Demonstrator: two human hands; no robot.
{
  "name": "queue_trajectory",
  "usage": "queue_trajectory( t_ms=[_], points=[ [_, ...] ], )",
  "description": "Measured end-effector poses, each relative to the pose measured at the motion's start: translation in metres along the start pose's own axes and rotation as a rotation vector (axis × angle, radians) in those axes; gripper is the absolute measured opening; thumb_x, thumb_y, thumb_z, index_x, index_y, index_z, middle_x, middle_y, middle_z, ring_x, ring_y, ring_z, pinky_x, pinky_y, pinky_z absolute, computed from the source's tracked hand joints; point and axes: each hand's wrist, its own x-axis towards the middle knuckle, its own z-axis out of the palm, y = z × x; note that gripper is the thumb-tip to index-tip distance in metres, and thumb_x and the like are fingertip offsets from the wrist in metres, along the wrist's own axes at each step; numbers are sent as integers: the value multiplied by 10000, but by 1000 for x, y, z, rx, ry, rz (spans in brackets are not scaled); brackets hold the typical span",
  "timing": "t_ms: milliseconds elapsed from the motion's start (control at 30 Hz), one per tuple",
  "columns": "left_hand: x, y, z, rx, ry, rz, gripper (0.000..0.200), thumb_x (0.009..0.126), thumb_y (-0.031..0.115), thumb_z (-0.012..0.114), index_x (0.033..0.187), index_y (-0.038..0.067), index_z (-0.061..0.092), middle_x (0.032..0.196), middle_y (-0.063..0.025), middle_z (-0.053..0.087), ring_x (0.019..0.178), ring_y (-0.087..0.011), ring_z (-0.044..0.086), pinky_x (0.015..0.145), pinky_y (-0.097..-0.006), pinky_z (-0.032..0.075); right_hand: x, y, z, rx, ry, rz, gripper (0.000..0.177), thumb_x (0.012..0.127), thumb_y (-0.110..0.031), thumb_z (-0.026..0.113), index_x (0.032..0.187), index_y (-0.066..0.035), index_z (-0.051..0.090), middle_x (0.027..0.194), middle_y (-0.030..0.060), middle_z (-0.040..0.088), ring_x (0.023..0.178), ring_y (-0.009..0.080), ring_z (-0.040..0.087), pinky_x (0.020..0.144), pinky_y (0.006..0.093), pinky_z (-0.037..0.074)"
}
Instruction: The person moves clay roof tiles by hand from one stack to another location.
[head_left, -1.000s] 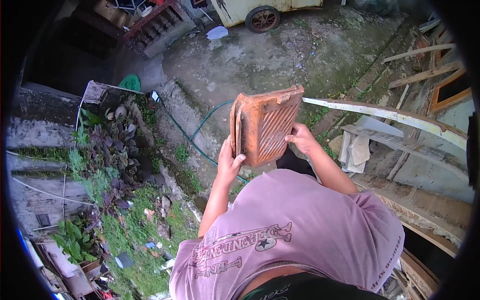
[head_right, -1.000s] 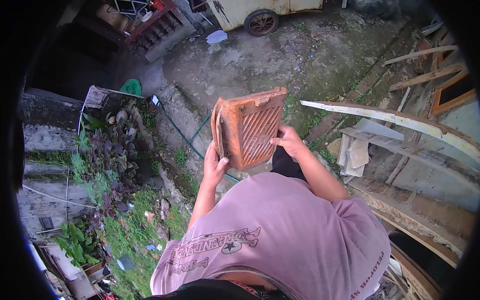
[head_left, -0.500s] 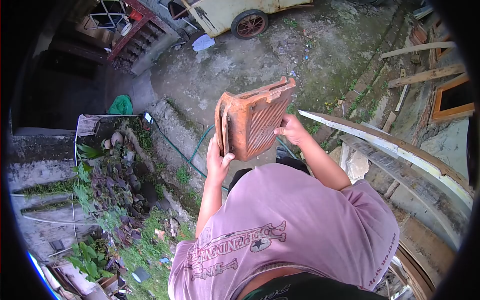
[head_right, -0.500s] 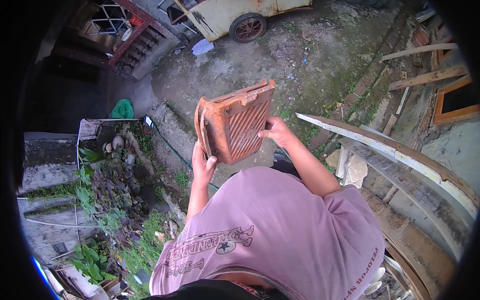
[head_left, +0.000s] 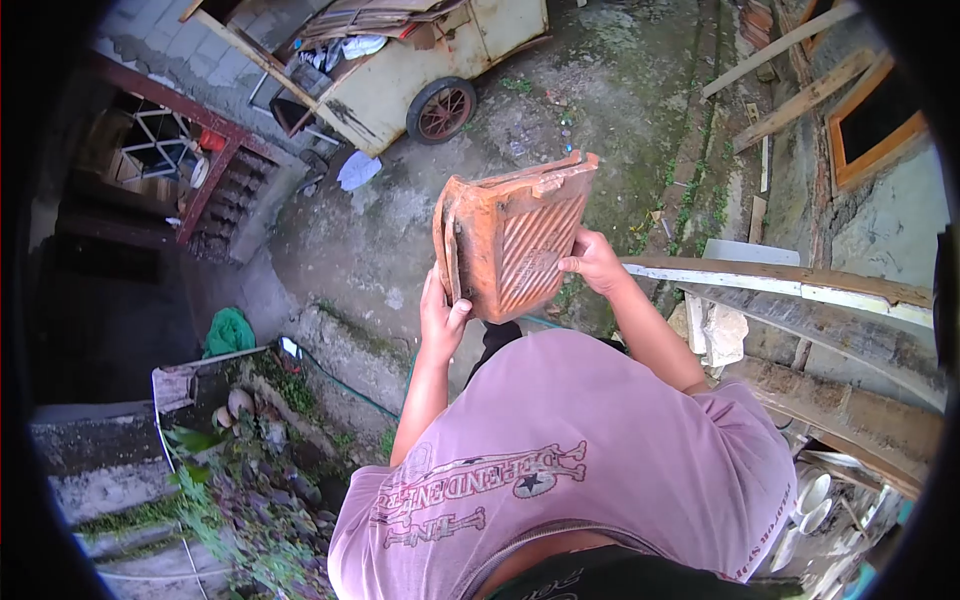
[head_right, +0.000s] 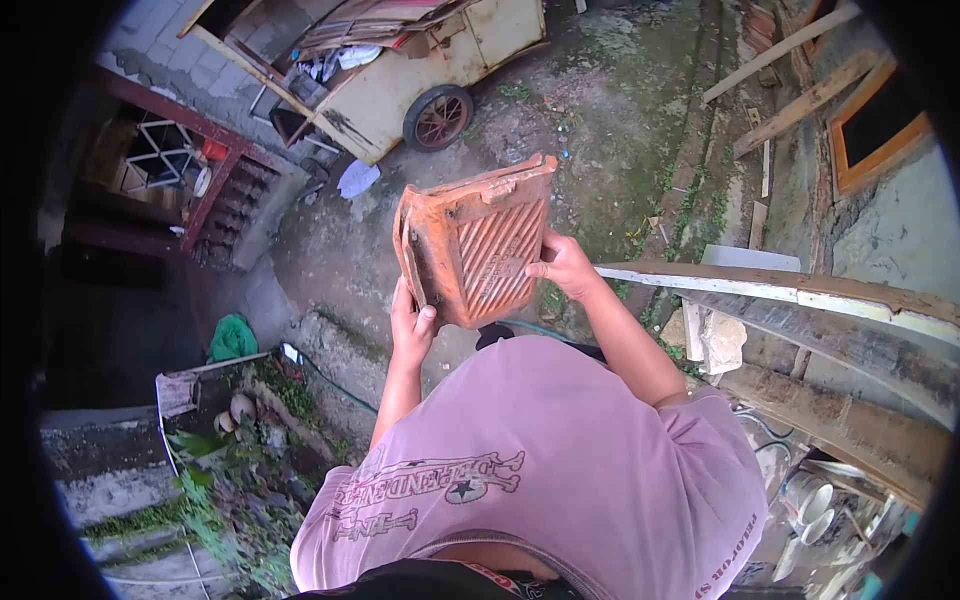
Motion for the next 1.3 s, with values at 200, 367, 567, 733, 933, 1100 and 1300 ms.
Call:
queue_trajectory(
  t_ms=[200, 367, 567, 733, 933, 1100, 1300],
  points=[
    [107, -50, -38, -48, -134, 153, 996, 838, 739, 578, 1420, -55, 430, 1266, -210, 556, 1190, -346, 551, 1014, -422, 420, 65, 17, 10, -26, 192, -57, 868, 718, -247, 892, 1412, 44, 459, 1368, 112, 561, 1279, 226, 521, 1089, 390, 406],
    [170, -100, -87, -59, -282, 222, 1014, 846, 755, 545, 1439, -56, 403, 1293, -231, 549, 1201, -366, 552, 1018, -429, 417, 108, 48, 56, 27, 336, -156, 851, 725, -251, 888, 1402, 49, 468, 1349, 110, 571, 1281, 223, 519, 1097, 388, 395],
    [205, -138, -103, -129, -332, 232, 999, 862, 755, 522, 1428, -60, 410, 1293, -225, 547, 1214, -364, 539, 1032, -422, 402, 144, 42, 79, 71, 394, -196, 867, 735, -247, 880, 1425, 46, 447, 1389, 97, 537, 1300, 226, 499, 1111, 384, 374],
    [242, -154, -96, -177, -301, 229, 969, 884, 743, 500, 1414, -65, 424, 1297, -224, 541, 1232, -363, 522, 1042, -427, 390, 174, 44, 67, 22, 416, -182, 847, 727, -249, 884, 1408, 47, 476, 1424, 95, 508, 1314, 227, 486, 1114, 384, 375],
    [281, -170, -77, -135, -347, 242, 953, 889, 736, 498, 1408, -60, 432, 1318, -229, 535, 1239, -377, 519, 1041, -432, 390, 203, 44, 35, 82, 426, -211, 831, 724, -229, 885, 1396, 58, 488, 1446, 99, 490, 1310, 224, 489, 1111, 386, 377],
    [332, -166, -40, -94, -369, 258, 937, 896, 723, 502, 1406, -59, 433, 1311, -230, 538, 1237, -381, 517, 1042, -434, 388, 235, 36, -21, 97, 420, -218, 823, 729, -223, 880, 1392, 65, 488, 1444, 98, 493, 1313, 220, 485, 1113, 385, 375],
    [416, -161, 33, -60, -357, 277, 900, 913, 685, 514, 1409, -61, 433, 1311, -224, 544, 1243, -374, 514, 1046, -431, 383, 283, 8, -116, 78, 425, -233, 840, 737, -231, 875, 1415, 52, 468, 1425, 94, 514, 1311, 219, 488, 1116, 384, 372]
  ],
)
